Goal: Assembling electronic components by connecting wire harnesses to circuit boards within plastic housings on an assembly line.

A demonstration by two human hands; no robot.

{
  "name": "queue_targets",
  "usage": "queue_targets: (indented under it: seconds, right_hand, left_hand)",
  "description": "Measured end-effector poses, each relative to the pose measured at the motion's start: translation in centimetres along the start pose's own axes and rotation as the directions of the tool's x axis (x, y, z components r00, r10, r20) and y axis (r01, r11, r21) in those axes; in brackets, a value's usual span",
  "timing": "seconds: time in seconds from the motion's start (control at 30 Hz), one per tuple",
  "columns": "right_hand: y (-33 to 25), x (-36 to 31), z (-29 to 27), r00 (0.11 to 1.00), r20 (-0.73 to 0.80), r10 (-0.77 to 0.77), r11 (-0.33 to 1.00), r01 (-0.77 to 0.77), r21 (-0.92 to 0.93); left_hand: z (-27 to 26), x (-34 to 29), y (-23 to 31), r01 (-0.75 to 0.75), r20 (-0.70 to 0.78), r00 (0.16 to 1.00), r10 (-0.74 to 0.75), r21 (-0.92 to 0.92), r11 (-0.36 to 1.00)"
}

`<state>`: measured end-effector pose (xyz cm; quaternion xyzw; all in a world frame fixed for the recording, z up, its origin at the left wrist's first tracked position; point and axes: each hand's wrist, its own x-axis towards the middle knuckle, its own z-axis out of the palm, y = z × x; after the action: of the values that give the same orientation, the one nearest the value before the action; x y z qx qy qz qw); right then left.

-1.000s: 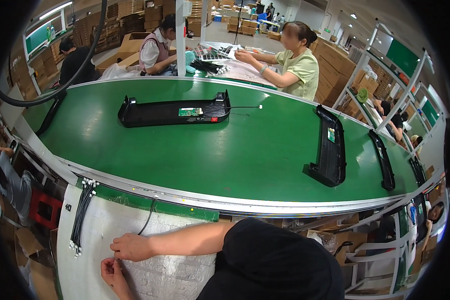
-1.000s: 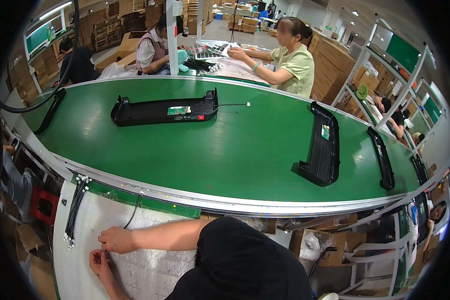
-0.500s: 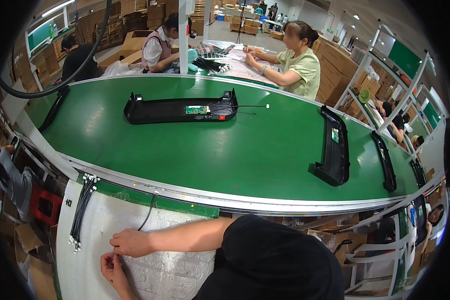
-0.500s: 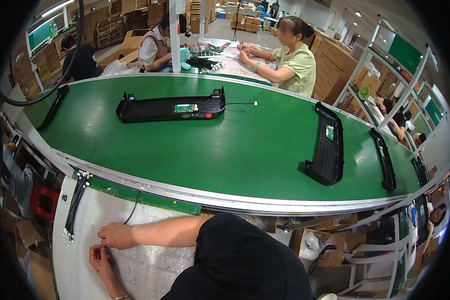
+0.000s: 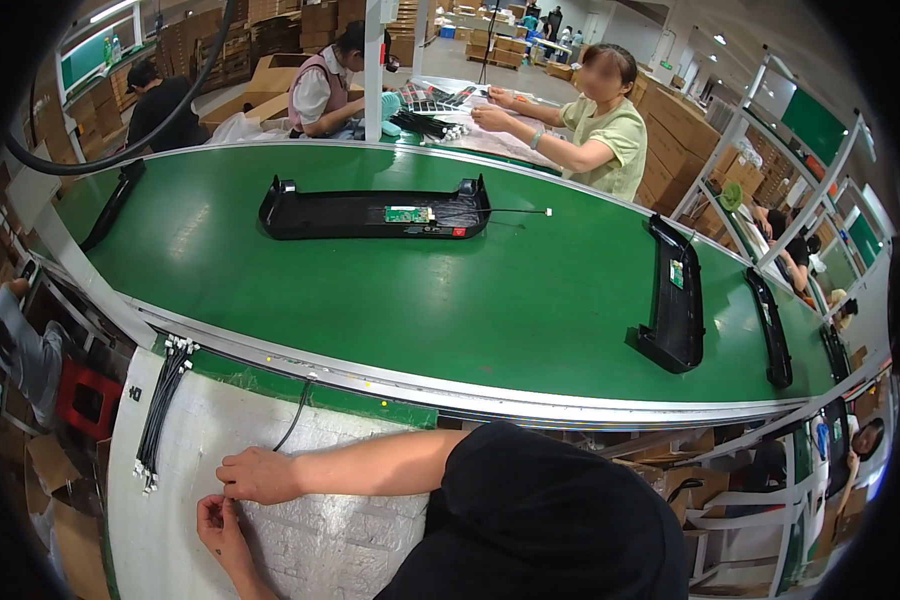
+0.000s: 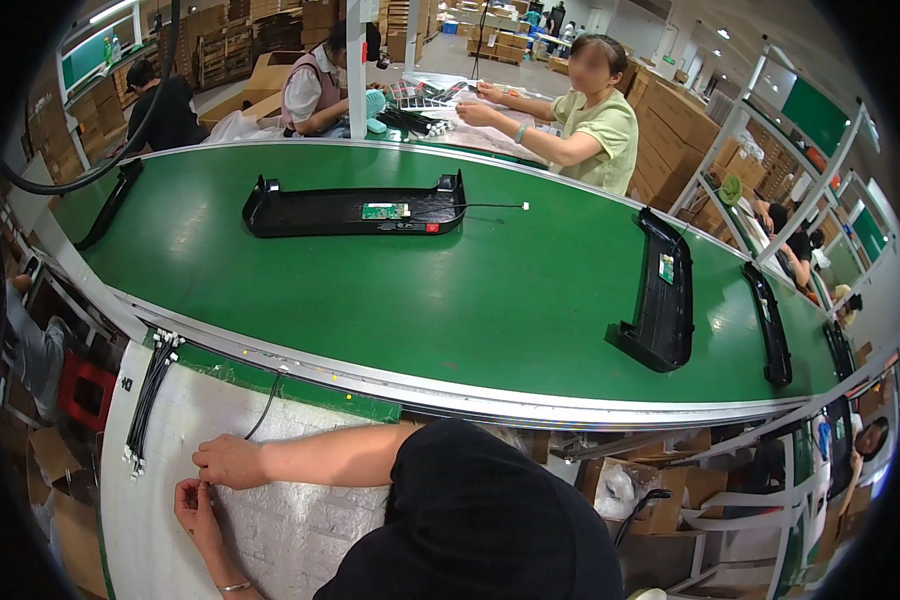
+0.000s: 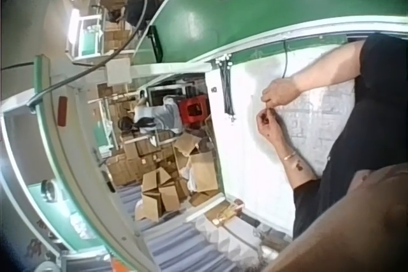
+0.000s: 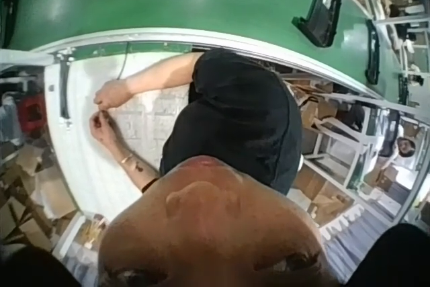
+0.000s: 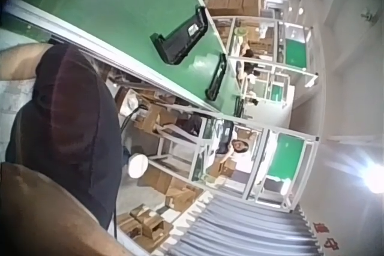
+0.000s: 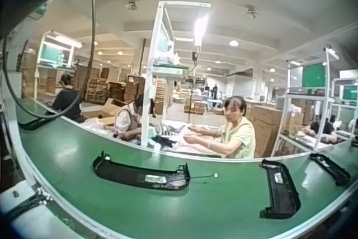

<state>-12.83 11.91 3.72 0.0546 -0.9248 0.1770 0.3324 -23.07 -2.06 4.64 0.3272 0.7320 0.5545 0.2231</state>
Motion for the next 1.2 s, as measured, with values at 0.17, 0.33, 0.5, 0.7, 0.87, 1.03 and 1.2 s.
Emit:
queue_targets:
  seconds: [0.17,0.33,0.5,0.7,0.87,1.03,1.2]
  right_hand:
    - [-0.1,0.1,-0.1,1.000,0.014,0.004,1.000,-0.003,-0.011]
    - [0.0,0.0,0.0,1.000,0.027,0.011,1.000,-0.010,-0.014]
    - [0.1,0.0,0.1,1.000,0.016,0.006,1.000,-0.005,-0.026]
    - [-0.1,0.0,-0.1,1.000,0.017,0.002,1.000,-0.002,0.013]
    - [0.0,0.0,0.1,1.000,0.009,-0.005,1.000,0.005,0.018]
    - [0.0,0.1,0.3,0.999,0.032,0.032,0.998,-0.033,0.045]
    - [-0.1,-0.2,0.0,0.999,0.014,0.030,0.997,-0.031,0.069]
  left_hand:
    - [-0.1,0.1,-0.2,-0.036,0.001,0.999,0.036,0.012,0.999]
    - [0.1,0.1,-0.1,-0.037,0.003,0.999,0.037,-0.005,0.999]
    - [0.0,0.0,0.2,-0.022,0.001,1.000,0.022,0.002,1.000]
    - [-0.2,0.0,-0.3,-0.054,0.007,0.998,0.054,-0.010,0.998]
    - [-0.1,0.1,-0.4,-0.052,-0.002,0.999,0.052,-0.051,0.997]
    - [-0.2,0.2,-0.2,-0.032,0.004,0.999,0.032,-0.050,0.998]
    - [0.1,0.5,-1.0,-0.088,0.027,0.996,0.090,-0.073,0.993]
